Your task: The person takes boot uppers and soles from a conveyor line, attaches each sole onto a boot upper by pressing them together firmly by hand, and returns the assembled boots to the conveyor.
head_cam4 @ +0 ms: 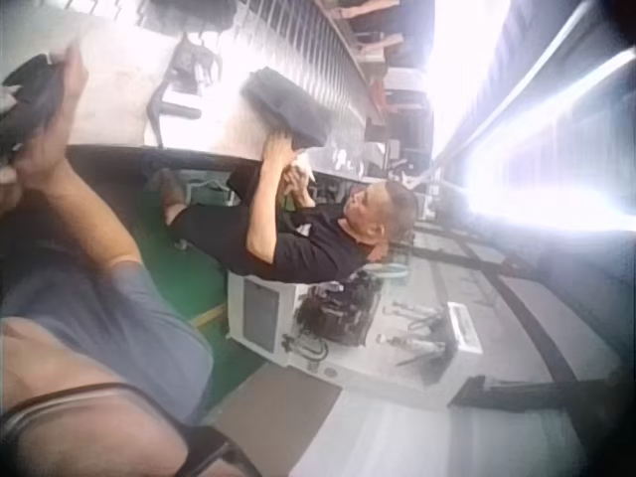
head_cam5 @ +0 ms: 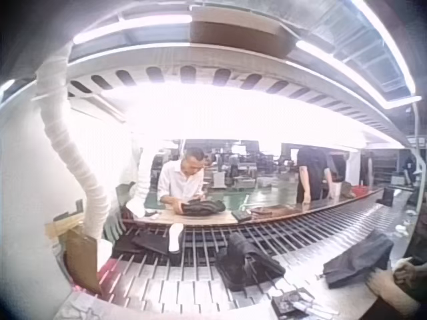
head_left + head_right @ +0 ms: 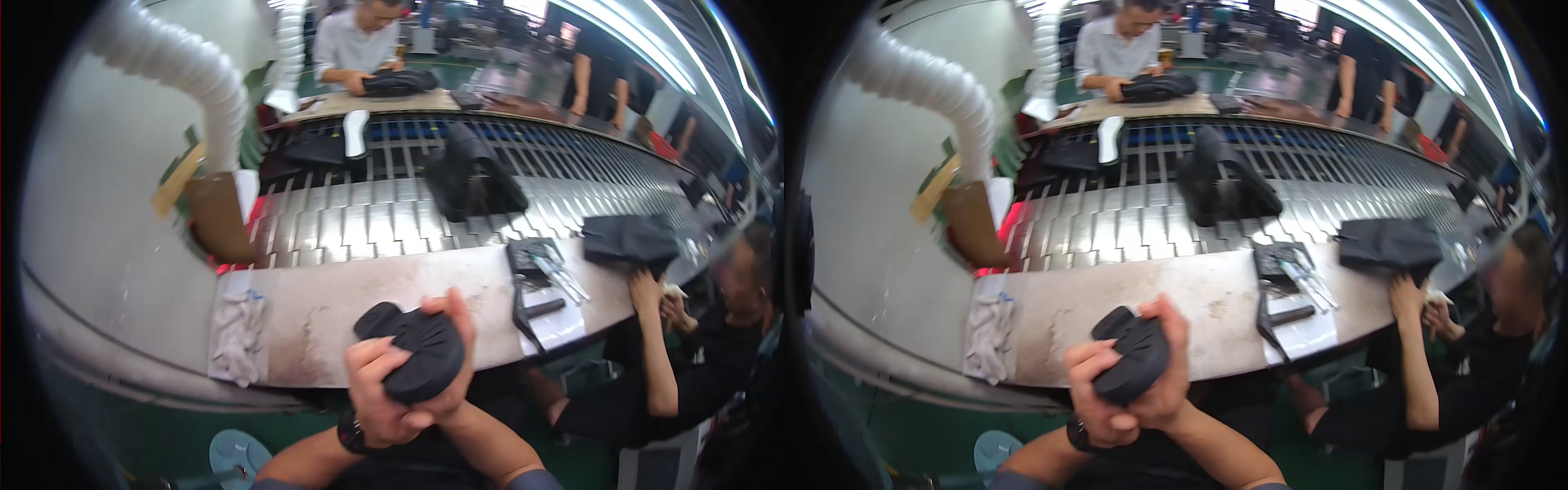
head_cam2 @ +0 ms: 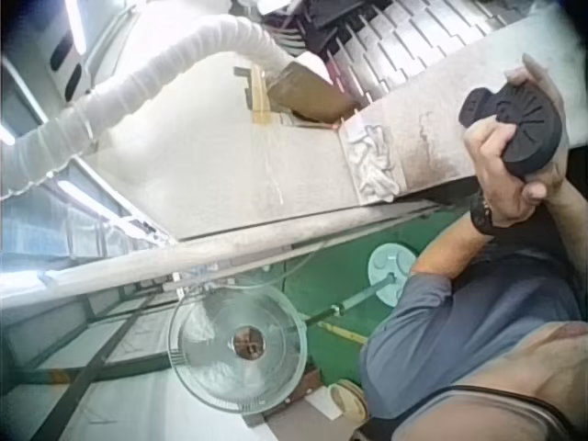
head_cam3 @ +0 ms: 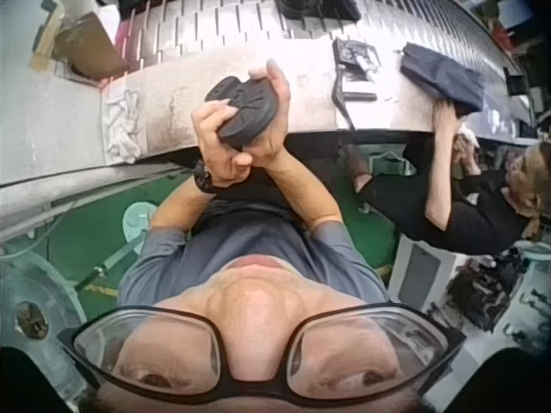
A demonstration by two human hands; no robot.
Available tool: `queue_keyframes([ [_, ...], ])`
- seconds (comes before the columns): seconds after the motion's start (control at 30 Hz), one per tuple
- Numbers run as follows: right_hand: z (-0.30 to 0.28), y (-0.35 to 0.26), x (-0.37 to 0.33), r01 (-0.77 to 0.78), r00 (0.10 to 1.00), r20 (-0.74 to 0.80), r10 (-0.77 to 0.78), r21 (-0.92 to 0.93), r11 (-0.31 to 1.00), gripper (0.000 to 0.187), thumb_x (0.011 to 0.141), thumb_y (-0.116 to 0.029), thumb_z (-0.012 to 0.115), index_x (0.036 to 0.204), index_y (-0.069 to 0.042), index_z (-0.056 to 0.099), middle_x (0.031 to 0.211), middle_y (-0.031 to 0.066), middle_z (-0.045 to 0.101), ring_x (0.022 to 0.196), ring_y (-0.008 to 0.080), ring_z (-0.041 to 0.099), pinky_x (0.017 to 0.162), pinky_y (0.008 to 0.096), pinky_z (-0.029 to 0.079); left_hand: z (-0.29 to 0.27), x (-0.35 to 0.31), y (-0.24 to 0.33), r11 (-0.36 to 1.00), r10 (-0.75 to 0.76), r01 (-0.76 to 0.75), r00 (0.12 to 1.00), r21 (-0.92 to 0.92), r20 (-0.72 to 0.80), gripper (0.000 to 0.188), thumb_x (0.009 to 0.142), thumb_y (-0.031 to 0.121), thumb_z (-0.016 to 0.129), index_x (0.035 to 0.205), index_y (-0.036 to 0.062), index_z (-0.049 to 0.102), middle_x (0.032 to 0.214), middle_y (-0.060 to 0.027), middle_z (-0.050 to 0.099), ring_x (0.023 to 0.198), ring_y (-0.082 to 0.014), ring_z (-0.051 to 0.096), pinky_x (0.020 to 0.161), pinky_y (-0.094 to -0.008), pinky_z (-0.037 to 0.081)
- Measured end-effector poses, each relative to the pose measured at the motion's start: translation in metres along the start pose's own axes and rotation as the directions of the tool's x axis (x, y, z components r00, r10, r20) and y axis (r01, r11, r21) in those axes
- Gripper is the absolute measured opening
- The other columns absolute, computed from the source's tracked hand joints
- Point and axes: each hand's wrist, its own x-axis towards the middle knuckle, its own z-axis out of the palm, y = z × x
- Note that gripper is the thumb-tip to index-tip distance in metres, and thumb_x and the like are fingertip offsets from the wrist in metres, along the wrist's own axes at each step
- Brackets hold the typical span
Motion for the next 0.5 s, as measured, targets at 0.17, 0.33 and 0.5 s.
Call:
queue_keyframes([
  [0.17, -0.033, -0.019, 0.013, 0.141, 0.982, 0.132, -0.136, -0.028, 0.99, 0.077, 0.107, -0.064, 0.051, 0.142, 0.005, 0.053, 0.123, 0.0217, 0.055, 0.112, 0.0367, 0.055, 0.115, 0.0585, 0.04, 0.023, 0.001, -0.003, 0.964, -0.088, 0.051, 0.987, -0.259, -0.133, 0.076, 0.096, 0.078, 0.061, 0.112, 0.0028, 0.059, 0.102, -0.0116, 0.057, 0.094, -0.0261, 0.06, 0.088, -0.0448, 0.059],
  [0.33, -0.015, -0.023, -0.01, 0.072, 0.99, -0.123, -0.074, -0.024, 0.997, 0.063, 0.109, -0.062, 0.052, 0.108, 0.001, 0.063, 0.1, 0.0161, 0.06, 0.09, 0.0297, 0.06, 0.082, 0.0456, 0.051, 0.02, -0.004, 0.0, 0.891, -0.203, 0.134, 0.972, -0.433, -0.117, 0.084, 0.101, 0.08, 0.045, 0.086, 0.0, 0.065, 0.077, -0.01, 0.065, 0.067, -0.0198, 0.063, 0.063, -0.0341, 0.06],
  [0.5, -0.019, -0.034, -0.02, 0.014, 0.997, -0.076, -0.021, -0.088, 0.996, 0.056, 0.109, -0.055, 0.058, 0.093, -0.002, 0.066, 0.081, 0.0102, 0.062, 0.068, 0.0277, 0.061, 0.062, 0.0385, 0.046, 0.006, -0.02, 0.006, 0.791, -0.376, 0.321, 0.926, -0.522, -0.001, 0.086, 0.105, 0.078, 0.037, 0.079, 0.0003, 0.064, 0.07, -0.0087, 0.062, 0.058, -0.0177, 0.06, 0.056, -0.0313, 0.058],
])
